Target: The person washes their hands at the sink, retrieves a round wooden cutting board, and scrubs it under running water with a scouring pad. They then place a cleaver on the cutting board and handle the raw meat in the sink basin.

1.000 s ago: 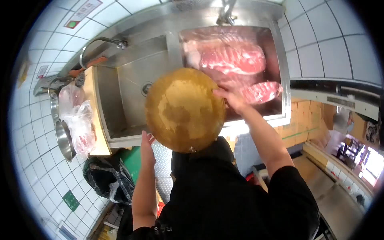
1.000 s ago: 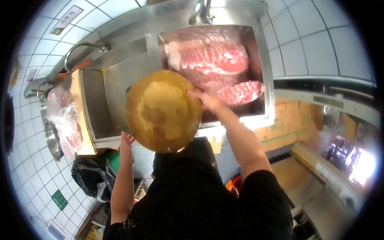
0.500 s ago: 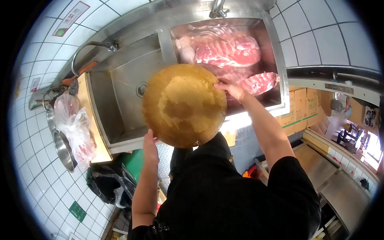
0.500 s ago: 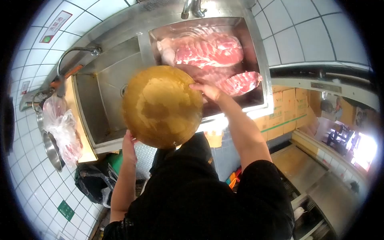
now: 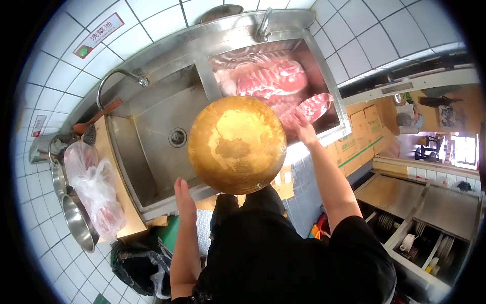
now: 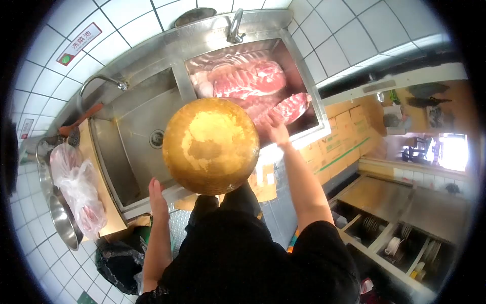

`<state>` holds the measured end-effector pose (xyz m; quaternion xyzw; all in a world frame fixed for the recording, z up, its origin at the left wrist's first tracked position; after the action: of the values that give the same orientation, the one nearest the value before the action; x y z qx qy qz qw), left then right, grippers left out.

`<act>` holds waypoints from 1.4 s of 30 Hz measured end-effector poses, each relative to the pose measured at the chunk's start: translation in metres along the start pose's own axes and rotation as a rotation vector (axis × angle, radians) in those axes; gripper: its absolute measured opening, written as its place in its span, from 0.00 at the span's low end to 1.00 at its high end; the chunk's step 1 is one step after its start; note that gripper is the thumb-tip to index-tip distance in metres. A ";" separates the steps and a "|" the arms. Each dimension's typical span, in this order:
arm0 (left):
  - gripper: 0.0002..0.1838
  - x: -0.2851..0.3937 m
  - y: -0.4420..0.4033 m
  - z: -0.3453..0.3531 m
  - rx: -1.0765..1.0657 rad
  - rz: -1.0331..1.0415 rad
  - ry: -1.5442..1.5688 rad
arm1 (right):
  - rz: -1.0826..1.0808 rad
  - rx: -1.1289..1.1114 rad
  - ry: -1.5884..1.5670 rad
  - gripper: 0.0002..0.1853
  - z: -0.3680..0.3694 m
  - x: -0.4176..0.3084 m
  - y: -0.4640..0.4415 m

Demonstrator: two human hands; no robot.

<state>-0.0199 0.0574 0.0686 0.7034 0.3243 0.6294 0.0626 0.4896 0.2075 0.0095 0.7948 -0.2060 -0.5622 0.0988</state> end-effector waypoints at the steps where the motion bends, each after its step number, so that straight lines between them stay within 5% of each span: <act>1: 0.34 -0.004 -0.001 -0.011 0.005 -0.005 0.010 | 0.048 0.000 0.034 0.38 -0.011 -0.010 0.022; 8: 0.33 -0.014 -0.010 -0.059 -0.004 0.070 -0.167 | 0.138 0.207 0.180 0.37 -0.050 -0.053 0.103; 12: 0.33 0.011 -0.008 -0.057 0.034 0.113 -0.249 | 0.011 0.258 0.138 0.36 -0.067 -0.035 0.073; 17: 0.34 0.008 -0.013 -0.040 0.120 0.165 -0.437 | 0.109 0.100 0.563 0.34 -0.065 -0.028 -0.001; 20: 0.35 0.023 -0.002 -0.017 0.209 0.173 -0.454 | -0.241 -0.027 0.420 0.28 -0.057 -0.022 -0.056; 24: 0.36 0.037 0.022 0.004 0.394 0.239 -0.512 | -0.241 -0.175 0.579 0.31 -0.065 -0.021 -0.121; 26: 0.37 0.045 0.040 0.003 0.459 0.263 -0.576 | -0.469 -0.178 0.614 0.33 -0.065 -0.020 -0.149; 29: 0.39 0.026 0.070 -0.013 0.570 0.160 -0.691 | -0.232 -0.292 0.778 0.33 -0.055 -0.048 -0.161; 36: 0.42 -0.059 0.181 -0.074 0.832 -0.123 -0.632 | -0.502 -0.318 0.767 0.35 -0.016 -0.104 -0.137; 40: 0.42 -0.106 0.243 -0.121 0.910 -0.286 -0.610 | -0.828 -0.339 0.875 0.38 0.006 -0.153 -0.070; 42: 0.39 -0.137 0.279 -0.153 0.904 -0.323 -0.597 | -0.831 -0.193 1.022 0.36 0.009 -0.158 -0.054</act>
<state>-0.0553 -0.2830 0.1225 0.7492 0.6333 0.1842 -0.0605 0.4485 0.3255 0.1206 0.9622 0.2416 -0.1221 0.0298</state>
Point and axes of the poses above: each hand's wrist, its own y-axis away from the middle knuckle, its own z-axis out of the palm, x = y × z, the point moved 5 cm from there along -y, towards the middle knuckle, and after that the axes turned 4 degrees about y, right-handed, at the moved point
